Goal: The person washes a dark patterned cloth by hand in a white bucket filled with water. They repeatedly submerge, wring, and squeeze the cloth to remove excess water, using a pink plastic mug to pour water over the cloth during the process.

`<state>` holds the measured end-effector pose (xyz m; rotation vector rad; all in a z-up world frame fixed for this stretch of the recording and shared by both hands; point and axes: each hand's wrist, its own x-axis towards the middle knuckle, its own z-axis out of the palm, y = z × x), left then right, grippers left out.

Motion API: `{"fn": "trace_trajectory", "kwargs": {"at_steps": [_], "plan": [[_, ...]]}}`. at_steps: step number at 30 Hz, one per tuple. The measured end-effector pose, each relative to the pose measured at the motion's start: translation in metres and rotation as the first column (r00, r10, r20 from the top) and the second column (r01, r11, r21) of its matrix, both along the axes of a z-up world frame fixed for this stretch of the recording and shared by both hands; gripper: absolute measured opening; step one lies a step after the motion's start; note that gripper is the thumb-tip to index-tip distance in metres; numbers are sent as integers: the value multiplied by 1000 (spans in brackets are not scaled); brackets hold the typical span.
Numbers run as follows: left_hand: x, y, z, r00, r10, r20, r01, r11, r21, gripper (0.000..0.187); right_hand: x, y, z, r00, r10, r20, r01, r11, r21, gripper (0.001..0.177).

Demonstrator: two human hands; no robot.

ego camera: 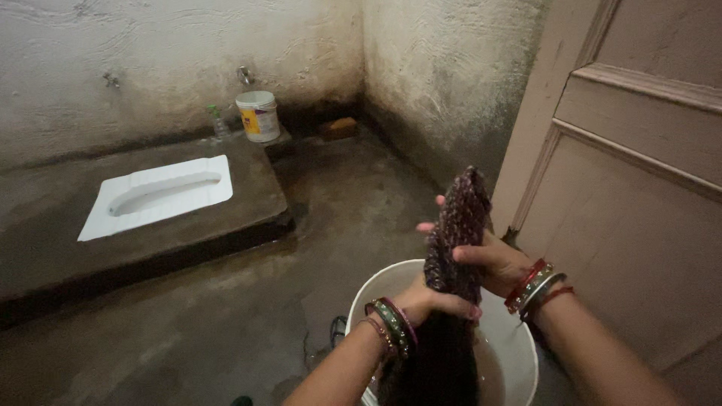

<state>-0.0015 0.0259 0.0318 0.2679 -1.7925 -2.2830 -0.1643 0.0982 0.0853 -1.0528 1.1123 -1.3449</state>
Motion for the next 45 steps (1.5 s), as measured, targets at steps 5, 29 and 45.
{"fn": "trace_trajectory", "kwargs": {"at_steps": [5, 29, 45], "plan": [[1, -1, -8, 975, -203, 94, 190, 974, 127, 40, 24, 6, 9, 962, 217, 163, -196, 971, -133, 119], [-27, 21, -25, 871, 492, -11, -467, 820, -330, 66, 47, -22, -26, 305, -652, -695, 508, 728, -460, 45], [-29, -4, -20, 804, 584, -112, -575, 812, 105, 35, 39, -28, -6, 877, -362, -316, 398, 915, 58, 104]]}}
